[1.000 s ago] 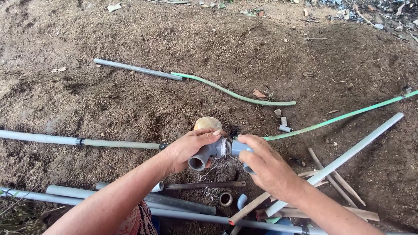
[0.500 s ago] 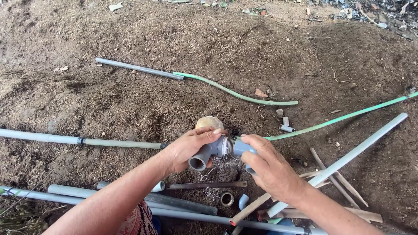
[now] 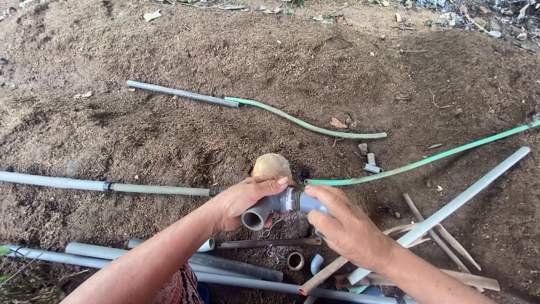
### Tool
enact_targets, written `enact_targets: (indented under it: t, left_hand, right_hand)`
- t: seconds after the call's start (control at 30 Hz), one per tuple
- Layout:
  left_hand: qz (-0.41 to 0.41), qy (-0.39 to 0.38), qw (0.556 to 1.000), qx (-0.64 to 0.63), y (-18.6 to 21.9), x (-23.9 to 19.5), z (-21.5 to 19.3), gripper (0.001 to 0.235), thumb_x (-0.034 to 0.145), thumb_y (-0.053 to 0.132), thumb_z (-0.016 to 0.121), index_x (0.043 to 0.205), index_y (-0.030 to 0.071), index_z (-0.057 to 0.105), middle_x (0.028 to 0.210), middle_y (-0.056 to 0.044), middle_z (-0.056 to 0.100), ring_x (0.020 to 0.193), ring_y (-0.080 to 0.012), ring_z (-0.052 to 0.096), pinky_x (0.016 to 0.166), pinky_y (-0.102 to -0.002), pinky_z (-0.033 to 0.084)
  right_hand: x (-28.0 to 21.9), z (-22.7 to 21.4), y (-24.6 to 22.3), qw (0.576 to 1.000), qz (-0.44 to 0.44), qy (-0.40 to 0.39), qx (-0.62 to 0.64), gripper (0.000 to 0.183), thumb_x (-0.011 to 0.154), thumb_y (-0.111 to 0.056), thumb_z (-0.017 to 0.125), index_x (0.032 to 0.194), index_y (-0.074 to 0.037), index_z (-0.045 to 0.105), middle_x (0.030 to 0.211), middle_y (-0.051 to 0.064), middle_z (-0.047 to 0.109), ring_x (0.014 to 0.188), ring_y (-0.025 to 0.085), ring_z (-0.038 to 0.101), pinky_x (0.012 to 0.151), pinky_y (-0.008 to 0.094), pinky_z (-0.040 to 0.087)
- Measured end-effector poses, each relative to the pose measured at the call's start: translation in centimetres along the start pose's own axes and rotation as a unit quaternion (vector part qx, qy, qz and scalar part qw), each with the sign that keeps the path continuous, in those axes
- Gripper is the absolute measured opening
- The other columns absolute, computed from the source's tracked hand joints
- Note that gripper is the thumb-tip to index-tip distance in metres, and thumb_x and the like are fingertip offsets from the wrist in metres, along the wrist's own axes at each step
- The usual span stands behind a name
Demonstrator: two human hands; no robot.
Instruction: The person sits on the ground and assembles plastic pipe fittings by hand, then uses a hand saw to cut a wooden stick. They handle multiple pipe segments and fittings, connecting them together and cutting wood to size.
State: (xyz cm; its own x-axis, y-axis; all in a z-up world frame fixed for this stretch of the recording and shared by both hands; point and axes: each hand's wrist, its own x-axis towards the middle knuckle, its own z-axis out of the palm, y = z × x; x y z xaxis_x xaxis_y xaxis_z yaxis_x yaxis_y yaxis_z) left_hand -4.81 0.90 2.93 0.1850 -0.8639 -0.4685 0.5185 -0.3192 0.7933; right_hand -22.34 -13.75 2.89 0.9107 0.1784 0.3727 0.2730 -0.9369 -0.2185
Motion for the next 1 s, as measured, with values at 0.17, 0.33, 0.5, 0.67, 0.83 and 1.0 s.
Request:
enact_targets:
  t: [0.17, 0.33, 0.5, 0.67, 0.83, 1.0]
  left_hand:
    - [-0.005, 0.007, 1.000, -0.008, -0.1, -0.6, 0.4, 0.039, 0.085, 0.027, 0.058, 0.113, 0.001, 0.061, 0.093, -0.017, 0.063, 0.065, -0.0191, 0.062, 0.037, -0.022, 0.046]
    - [-0.019, -0.020, 0.998, 0.064, -1.2, -0.5, 0.8, 0.047, 0.087, 0.024, 0.054, 0.132, 0.009, 0.052, 0.105, -0.023, 0.058, 0.052, -0.0176, 0.059, 0.036, -0.021, 0.051]
    - [-0.052, 0.030, 0.998, -0.026, -3.7, 0.2, 3.2, 0.055, 0.082, 0.032, 0.057, 0.132, 0.010, 0.050, 0.104, -0.013, 0.062, 0.062, -0.0134, 0.054, 0.044, -0.024, 0.040]
    - [0.099, 0.100, 0.990, 0.020, -2.2, 0.5, 3.5, 0.049, 0.086, 0.033, 0.058, 0.129, 0.010, 0.052, 0.110, -0.024, 0.050, 0.073, -0.0290, 0.063, 0.058, -0.035, 0.060]
    - [0.102, 0.233, 0.965, 0.060, -1.7, 0.1, 2.0, 0.046, 0.085, 0.024, 0.058, 0.127, 0.007, 0.054, 0.109, -0.023, 0.055, 0.076, -0.0308, 0.062, 0.062, -0.039, 0.058]
    - [0.109, 0.272, 0.953, 0.074, -2.6, -1.4, 0.5, 0.040, 0.084, 0.018, 0.060, 0.124, 0.009, 0.059, 0.097, -0.024, 0.056, 0.062, -0.0333, 0.062, 0.050, -0.043, 0.056]
  right_hand:
    - [-0.2, 0.0, -0.8, 1.000, 0.003, 0.015, 0.019, 0.015, 0.073, 0.002, 0.062, 0.082, -0.008, 0.056, 0.129, 0.011, 0.044, 0.115, 0.024, 0.046, 0.100, 0.033, 0.041]
    - [0.0, 0.0, -1.7, 0.999, -0.004, 0.042, 0.029, 0.015, 0.070, -0.003, 0.068, 0.081, -0.005, 0.056, 0.120, 0.014, 0.049, 0.113, 0.029, 0.049, 0.099, 0.040, 0.042]
    - [0.6, 1.6, 0.1, 0.987, 0.015, 0.138, 0.079, 0.028, 0.079, -0.010, 0.067, 0.070, -0.015, 0.041, 0.088, 0.001, 0.052, 0.080, 0.014, 0.049, 0.070, 0.025, 0.048]
    - [1.5, -0.7, 2.8, 0.930, 0.209, 0.270, 0.137, 0.026, 0.075, -0.008, 0.078, 0.084, -0.011, 0.054, 0.083, 0.003, 0.065, 0.086, 0.020, 0.066, 0.084, 0.033, 0.050]
    - [-1.9, 2.1, 7.5, 0.878, 0.343, 0.243, 0.230, 0.038, 0.077, -0.017, 0.076, 0.097, -0.006, 0.046, 0.079, 0.008, 0.067, 0.079, 0.018, 0.062, 0.085, 0.036, 0.045]
    - [-10.4, 12.5, 11.8, 0.762, 0.601, -0.034, 0.240, 0.048, 0.065, -0.020, 0.079, 0.107, -0.011, 0.056, 0.110, 0.016, 0.054, 0.097, 0.033, 0.060, 0.053, 0.040, 0.059]
